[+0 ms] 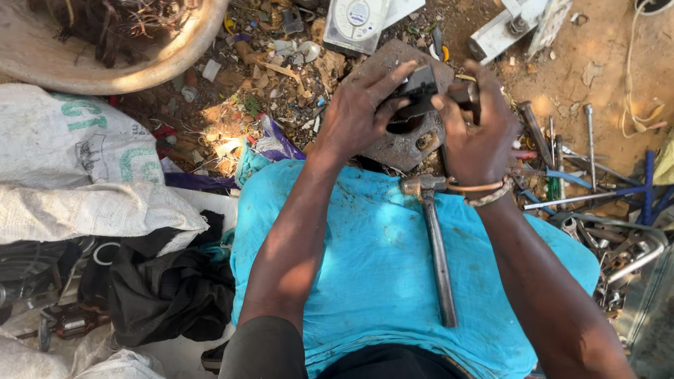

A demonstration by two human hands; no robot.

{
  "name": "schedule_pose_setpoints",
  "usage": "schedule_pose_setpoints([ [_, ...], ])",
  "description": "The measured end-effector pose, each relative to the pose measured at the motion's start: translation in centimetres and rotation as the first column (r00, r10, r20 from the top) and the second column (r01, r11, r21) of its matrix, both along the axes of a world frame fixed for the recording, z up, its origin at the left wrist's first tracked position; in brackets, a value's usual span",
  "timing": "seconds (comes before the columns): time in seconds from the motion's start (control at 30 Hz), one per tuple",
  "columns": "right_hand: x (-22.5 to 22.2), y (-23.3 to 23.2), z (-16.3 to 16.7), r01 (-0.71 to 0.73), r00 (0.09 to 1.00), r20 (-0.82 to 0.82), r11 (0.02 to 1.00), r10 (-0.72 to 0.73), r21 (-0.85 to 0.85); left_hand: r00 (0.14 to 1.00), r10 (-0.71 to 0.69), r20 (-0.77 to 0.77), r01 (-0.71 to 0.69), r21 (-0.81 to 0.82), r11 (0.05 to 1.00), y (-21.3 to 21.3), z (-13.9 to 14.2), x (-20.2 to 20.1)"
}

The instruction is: The person sits on the ground and dismantles scrap metal components on a stone anvil block. They hammer a blue plastic-metal part, pull pieces apart by hand, use pliers on a fitting, hammer a metal bracket and a hard drive casing, and place removed metal pieces into a bowl of scrap.

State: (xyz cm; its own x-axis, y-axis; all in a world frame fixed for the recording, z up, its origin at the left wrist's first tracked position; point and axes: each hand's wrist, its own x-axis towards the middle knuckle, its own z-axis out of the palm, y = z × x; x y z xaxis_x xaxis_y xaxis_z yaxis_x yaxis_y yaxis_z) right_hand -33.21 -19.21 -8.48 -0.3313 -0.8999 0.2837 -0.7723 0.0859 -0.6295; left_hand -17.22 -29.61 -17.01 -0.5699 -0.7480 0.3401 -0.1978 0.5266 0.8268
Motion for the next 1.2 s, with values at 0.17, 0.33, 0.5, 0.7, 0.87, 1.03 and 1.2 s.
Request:
schedule_pose_setpoints([
  [0.17, -2.1, 3.5, -2.2, 0.176, 0.926, 0.363, 0.97, -0.106, -0.167, 0.998, -0.016, -0.062, 0.026, 0.16, 0.987, -0.8, 0.0, 0.2],
  [0.33, -1.0, 14.1, -9.0, 0.185, 0.957, -0.289, 0.717, 0.024, 0.672, 0.991, -0.132, -0.01, 0.131, -0.023, 0.991, -1.0, -0.8, 0.1],
  [0.5, -2.3, 19.2, -14.5, -0.009, 0.967, 0.135, 0.5, -0.216, 0.866, 0.997, -0.024, 0.074, 0.017, 0.093, 0.995, -0.6, -1.1, -0.3],
  [0.7, -3.8, 18.3, -9.6, -0.065, 0.517, 0.591, 0.66, -0.62, 0.749, 0.996, -0.091, 0.011, 0.09, 0.106, 0.99, -0.8, -0.5, 0.2],
  [0.87, 0.4, 17.7, 0.6, 0.146, 0.842, 0.41, 0.88, -0.351, 0.452, 0.999, -0.053, -0.006, 0.053, 0.122, 0.991, -0.7, -0.3, 0.3],
  [1.03, 4.1, 16.5, 9.8, 0.299, 0.923, 0.263, 0.953, -0.28, -0.036, 1.0, -0.002, -0.031, 0.007, 0.144, 0.99, -0.6, -0.6, -0.2],
  [1.2, 5.2, 12.2, 6.5, 0.276, 0.95, 0.13, 0.959, -0.282, 0.068, 0.999, 0.025, 0.02, -0.027, 0.141, 0.99, -0.3, -0.1, -0.2],
])
